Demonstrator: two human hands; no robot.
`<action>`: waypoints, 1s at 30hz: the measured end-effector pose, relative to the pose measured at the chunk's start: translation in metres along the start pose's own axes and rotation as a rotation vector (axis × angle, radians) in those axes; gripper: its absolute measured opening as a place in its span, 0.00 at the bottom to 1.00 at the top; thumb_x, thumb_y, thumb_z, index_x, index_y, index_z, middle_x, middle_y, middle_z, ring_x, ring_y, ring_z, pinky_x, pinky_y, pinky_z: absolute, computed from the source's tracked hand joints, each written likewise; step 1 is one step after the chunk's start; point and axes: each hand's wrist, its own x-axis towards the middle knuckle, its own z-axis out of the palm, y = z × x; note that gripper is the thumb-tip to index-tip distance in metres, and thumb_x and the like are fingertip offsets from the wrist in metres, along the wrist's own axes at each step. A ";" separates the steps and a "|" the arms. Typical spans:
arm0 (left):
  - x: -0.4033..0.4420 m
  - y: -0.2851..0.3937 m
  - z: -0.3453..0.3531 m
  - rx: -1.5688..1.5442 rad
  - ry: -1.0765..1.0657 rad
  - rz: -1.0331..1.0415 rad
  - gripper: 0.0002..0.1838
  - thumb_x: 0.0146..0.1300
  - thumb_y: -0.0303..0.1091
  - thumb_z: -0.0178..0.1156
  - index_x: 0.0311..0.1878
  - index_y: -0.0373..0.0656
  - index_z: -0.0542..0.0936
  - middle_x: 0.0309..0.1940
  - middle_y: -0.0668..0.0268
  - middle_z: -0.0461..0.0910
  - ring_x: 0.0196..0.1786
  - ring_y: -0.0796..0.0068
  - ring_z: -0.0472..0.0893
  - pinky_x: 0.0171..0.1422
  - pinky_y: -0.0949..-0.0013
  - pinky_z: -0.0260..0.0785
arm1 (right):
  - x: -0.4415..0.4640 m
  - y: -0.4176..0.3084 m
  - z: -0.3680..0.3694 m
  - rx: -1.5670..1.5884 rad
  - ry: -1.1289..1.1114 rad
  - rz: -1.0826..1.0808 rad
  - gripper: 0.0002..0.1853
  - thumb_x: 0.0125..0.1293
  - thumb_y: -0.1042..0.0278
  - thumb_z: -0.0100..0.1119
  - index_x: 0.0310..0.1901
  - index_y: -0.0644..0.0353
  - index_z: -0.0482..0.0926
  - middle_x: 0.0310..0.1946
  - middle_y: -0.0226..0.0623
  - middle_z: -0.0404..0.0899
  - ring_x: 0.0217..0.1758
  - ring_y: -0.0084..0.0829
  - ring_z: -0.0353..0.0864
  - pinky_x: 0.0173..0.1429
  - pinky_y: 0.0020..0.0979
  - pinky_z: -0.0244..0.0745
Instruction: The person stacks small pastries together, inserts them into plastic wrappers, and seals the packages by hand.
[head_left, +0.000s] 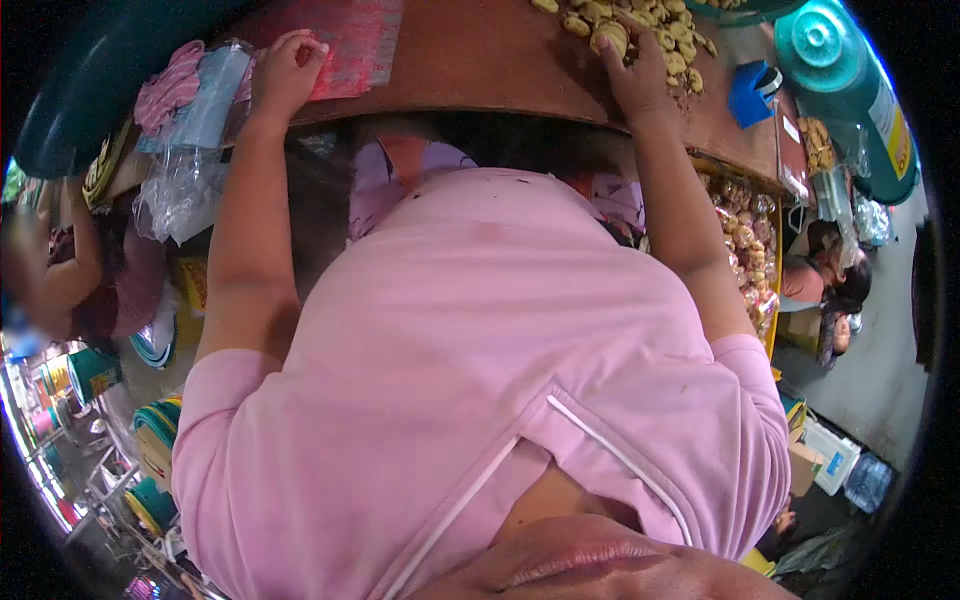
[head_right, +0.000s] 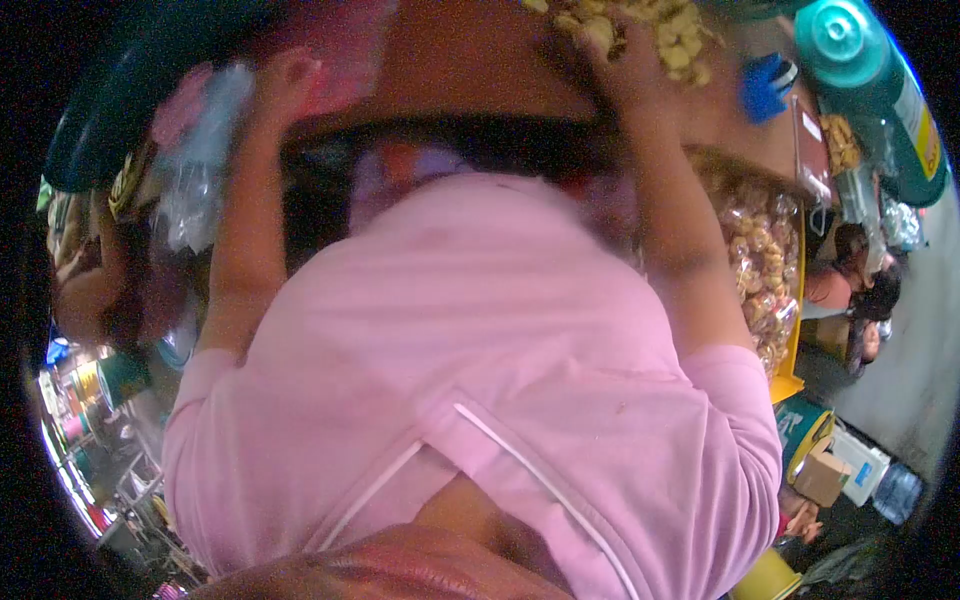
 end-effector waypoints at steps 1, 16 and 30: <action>0.000 -0.004 0.002 0.022 0.016 0.018 0.17 0.66 0.55 0.65 0.43 0.52 0.86 0.62 0.68 0.81 0.61 0.52 0.78 0.69 0.54 0.67 | 0.002 -0.004 0.000 -0.008 -0.019 0.001 0.29 0.65 0.49 0.71 0.60 0.61 0.79 0.49 0.46 0.85 0.51 0.39 0.85 0.55 0.37 0.79; 0.002 0.001 -0.020 -0.022 -0.075 0.093 0.13 0.64 0.40 0.69 0.35 0.40 0.80 0.60 0.55 0.80 0.65 0.53 0.77 0.70 0.56 0.68 | -0.011 -0.026 -0.024 0.051 -0.141 0.132 0.31 0.62 0.52 0.72 0.65 0.53 0.76 0.57 0.51 0.82 0.59 0.50 0.82 0.64 0.45 0.78; 0.015 -0.032 -0.001 -0.054 -0.043 0.091 0.12 0.71 0.39 0.65 0.39 0.37 0.84 0.57 0.55 0.83 0.62 0.56 0.80 0.67 0.58 0.71 | -0.001 -0.009 -0.017 0.333 0.014 0.182 0.24 0.69 0.57 0.66 0.62 0.59 0.75 0.54 0.42 0.82 0.56 0.35 0.81 0.63 0.36 0.75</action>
